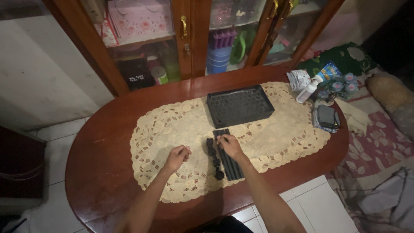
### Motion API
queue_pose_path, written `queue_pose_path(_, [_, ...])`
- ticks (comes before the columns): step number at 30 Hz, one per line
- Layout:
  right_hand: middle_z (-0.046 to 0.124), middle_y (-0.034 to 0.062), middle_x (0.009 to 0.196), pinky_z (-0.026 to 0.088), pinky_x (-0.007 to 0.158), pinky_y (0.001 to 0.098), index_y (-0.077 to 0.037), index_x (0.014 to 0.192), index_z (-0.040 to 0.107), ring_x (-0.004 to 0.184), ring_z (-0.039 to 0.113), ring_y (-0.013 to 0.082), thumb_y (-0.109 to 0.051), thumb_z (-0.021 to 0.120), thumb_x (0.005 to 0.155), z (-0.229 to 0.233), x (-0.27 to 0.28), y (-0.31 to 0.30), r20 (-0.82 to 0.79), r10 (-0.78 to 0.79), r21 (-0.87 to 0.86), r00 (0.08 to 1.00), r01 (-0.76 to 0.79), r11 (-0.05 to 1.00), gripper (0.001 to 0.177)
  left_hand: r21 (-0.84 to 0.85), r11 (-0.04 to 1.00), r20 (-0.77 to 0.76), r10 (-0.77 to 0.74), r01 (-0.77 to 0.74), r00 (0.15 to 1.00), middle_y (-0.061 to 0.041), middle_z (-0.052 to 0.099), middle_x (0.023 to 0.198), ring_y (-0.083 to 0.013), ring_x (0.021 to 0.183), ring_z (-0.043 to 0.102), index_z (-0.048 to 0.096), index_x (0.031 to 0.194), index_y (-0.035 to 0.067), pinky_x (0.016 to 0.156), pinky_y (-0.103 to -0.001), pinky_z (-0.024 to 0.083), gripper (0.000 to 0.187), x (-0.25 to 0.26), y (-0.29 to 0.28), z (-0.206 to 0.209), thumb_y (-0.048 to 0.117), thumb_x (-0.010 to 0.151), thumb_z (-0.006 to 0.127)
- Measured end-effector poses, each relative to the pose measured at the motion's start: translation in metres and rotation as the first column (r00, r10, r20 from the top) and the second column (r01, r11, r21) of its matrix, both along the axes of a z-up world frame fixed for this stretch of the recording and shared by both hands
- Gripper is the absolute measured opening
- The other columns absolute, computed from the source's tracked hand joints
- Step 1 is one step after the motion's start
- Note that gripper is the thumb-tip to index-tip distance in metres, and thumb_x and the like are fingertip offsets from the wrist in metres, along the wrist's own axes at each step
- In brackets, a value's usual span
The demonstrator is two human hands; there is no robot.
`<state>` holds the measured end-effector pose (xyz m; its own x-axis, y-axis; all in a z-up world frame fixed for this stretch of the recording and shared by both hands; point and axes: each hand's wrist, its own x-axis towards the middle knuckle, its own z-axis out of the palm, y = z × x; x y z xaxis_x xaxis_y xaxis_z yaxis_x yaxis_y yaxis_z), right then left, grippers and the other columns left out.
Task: The person assembles a black plastic tray by inserting small black feet into its corners. They pick up the tray, attach each foot one at a time, and place the tray on the table. The person repeats this process with a second tray.
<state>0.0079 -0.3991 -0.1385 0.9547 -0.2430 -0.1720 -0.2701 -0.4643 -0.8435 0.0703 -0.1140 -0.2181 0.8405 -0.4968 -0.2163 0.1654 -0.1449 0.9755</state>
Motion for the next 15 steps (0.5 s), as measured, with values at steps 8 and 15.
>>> queue_pose_path(8, [0.072, 0.0049, 0.077, 0.052, 0.075, 0.0295, -0.004, 0.102, 0.074, 0.074, 0.068, 0.0142, -0.016, 0.058, 0.099, -0.003, -0.002, -0.002, 0.07, 0.043, 0.071, 0.997, -0.048, 0.996, 0.02, 0.004, 1.0, 0.014, -0.024, 0.024, 1.0, -0.009, 0.076, 0.093, -0.0159, 0.077, 0.07, 0.07, 0.114, 0.006, 0.071, -0.03, 0.055, 0.02, -0.002, 0.004, -0.002, 0.01, 0.1, 0.056])
queue_pose_path(15, [0.072, 0.0043, 0.078, 0.052, 0.068, 0.0277, -0.005, 0.102, 0.074, 0.07, 0.068, 0.012, -0.012, 0.06, 0.098, -0.015, 0.001, -0.018, 0.117, 0.004, 0.131, 0.993, -0.019, 0.991, 0.016, -0.032, 0.999, 0.007, -0.033, 0.033, 0.999, -0.009, 0.075, 0.093, -0.0169, 0.078, 0.07, 0.069, 0.114, 0.006, 0.072, -0.03, 0.055, 0.02, 0.01, -0.003, -0.005, 0.006, 0.099, 0.056])
